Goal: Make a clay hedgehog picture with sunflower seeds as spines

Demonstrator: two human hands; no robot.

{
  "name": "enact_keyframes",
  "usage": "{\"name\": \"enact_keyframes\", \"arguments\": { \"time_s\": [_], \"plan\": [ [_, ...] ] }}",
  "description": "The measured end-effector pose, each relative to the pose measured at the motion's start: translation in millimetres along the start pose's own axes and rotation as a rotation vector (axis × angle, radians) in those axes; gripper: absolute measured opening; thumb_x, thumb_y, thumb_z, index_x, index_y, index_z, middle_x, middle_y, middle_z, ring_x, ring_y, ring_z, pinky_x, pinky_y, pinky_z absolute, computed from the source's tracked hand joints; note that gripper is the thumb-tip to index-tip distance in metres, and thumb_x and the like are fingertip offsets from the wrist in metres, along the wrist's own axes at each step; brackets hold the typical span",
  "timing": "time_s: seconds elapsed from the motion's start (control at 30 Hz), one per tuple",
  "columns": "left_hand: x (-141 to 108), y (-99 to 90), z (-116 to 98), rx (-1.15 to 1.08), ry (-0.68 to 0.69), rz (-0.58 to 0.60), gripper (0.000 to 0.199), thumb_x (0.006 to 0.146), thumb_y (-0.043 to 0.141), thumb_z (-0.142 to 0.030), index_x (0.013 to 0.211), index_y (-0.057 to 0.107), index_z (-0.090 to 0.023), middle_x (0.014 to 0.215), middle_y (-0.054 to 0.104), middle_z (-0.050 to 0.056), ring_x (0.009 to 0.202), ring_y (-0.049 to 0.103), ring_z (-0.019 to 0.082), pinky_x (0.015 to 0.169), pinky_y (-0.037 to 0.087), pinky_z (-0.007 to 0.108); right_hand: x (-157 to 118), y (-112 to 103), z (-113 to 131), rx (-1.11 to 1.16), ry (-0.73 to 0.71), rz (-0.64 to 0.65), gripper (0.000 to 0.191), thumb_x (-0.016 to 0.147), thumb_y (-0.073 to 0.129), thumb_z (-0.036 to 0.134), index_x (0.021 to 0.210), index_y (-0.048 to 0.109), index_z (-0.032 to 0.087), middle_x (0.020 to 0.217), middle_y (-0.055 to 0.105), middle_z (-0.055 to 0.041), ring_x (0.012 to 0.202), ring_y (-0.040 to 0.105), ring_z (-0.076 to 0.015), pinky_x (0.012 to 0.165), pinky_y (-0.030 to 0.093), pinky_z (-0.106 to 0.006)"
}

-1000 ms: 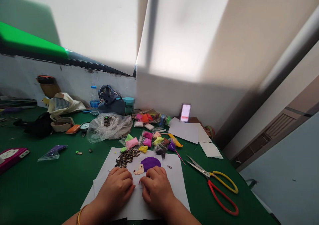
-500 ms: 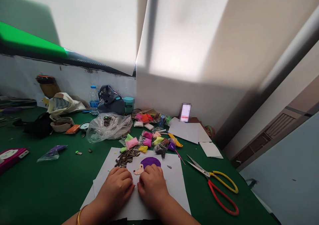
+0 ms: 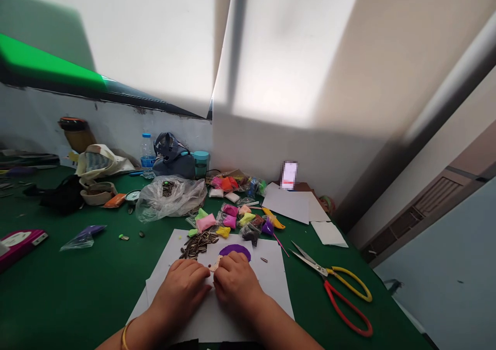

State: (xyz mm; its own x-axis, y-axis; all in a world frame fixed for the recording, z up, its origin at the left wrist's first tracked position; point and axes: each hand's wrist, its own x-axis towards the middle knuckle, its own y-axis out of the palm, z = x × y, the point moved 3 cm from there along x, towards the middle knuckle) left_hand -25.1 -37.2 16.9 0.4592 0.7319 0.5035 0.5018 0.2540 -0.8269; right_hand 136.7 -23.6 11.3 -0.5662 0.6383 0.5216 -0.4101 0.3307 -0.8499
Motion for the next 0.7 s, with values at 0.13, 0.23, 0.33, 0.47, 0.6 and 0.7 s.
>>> {"name": "enact_keyframes", "arguments": {
  "time_s": [0.13, 0.23, 0.33, 0.47, 0.6, 0.7],
  "plan": [
    [1, 1.1, 0, 0.000, 0.040, -0.002, 0.015, 0.078, 0.063, -0.008, 0.079, 0.063, -0.023, 0.080, 0.068, -0.002, 0.081, 0.057, 0.020, 0.078, 0.034, 0.037, -1, 1, 4, -0.017, -0.009, -0.032, 0.010, 0.079, 0.062, 0.018, 0.070, 0.059, 0.020, 0.076, 0.059, -0.0010, 0.076, 0.045, -0.0165, 0.069, 0.027, -0.032],
    [2, 3.5, 0, 0.014, 0.037, 0.008, 0.015, 0.080, 0.063, -0.009, 0.074, 0.062, -0.022, 0.078, 0.067, -0.002, 0.080, 0.056, 0.020, 0.078, 0.034, 0.037, -2, 1, 6, -0.056, -0.009, -0.051, 0.015, 0.082, 0.060, 0.017, 0.068, 0.057, 0.020, 0.073, 0.058, -0.0008, 0.075, 0.044, -0.0166, 0.070, 0.027, -0.033],
    [1, 5.6, 0, -0.005, 0.009, 0.041, 0.013, 0.080, 0.063, -0.009, 0.077, 0.062, -0.022, 0.081, 0.067, -0.002, 0.083, 0.057, 0.020, 0.080, 0.034, 0.037, -3, 0, 7, -0.076, -0.013, -0.044, 0.014, 0.085, 0.059, 0.015, 0.072, 0.059, 0.020, 0.074, 0.059, -0.0005, 0.076, 0.046, -0.0167, 0.071, 0.028, -0.033],
    [1, 5.5, 1, -0.022, -0.042, 0.084, 0.015, 0.076, 0.063, -0.007, 0.080, 0.061, -0.021, 0.082, 0.067, -0.001, 0.084, 0.057, 0.021, 0.081, 0.034, 0.038, -6, -2, 6, -0.010, 0.029, 0.000, 0.012, 0.086, 0.061, 0.017, 0.075, 0.062, 0.021, 0.077, 0.062, -0.0005, 0.078, 0.048, -0.0169, 0.072, 0.029, -0.033],
    [2, 2.7, 2, -0.031, -0.082, 0.105, 0.020, 0.072, 0.063, -0.007, 0.085, 0.062, -0.021, 0.086, 0.067, 0.001, 0.086, 0.057, 0.022, 0.082, 0.035, 0.038, -13, -6, 1, 0.109, 0.083, 0.015, 0.012, 0.083, 0.063, 0.015, 0.089, 0.068, 0.024, 0.085, 0.064, -0.0013, 0.083, 0.050, -0.0181, 0.075, 0.033, -0.033],
    [2, 2.3, 2, -0.036, -0.090, 0.126, 0.021, 0.073, 0.064, -0.008, 0.088, 0.063, -0.021, 0.088, 0.067, 0.002, 0.088, 0.058, 0.023, 0.084, 0.036, 0.039, -16, -10, -1, 0.146, 0.084, 0.000, 0.021, 0.080, 0.062, 0.013, 0.096, 0.069, 0.026, 0.087, 0.064, -0.0017, 0.083, 0.051, -0.0186, 0.076, 0.034, -0.034]
  ]
}}
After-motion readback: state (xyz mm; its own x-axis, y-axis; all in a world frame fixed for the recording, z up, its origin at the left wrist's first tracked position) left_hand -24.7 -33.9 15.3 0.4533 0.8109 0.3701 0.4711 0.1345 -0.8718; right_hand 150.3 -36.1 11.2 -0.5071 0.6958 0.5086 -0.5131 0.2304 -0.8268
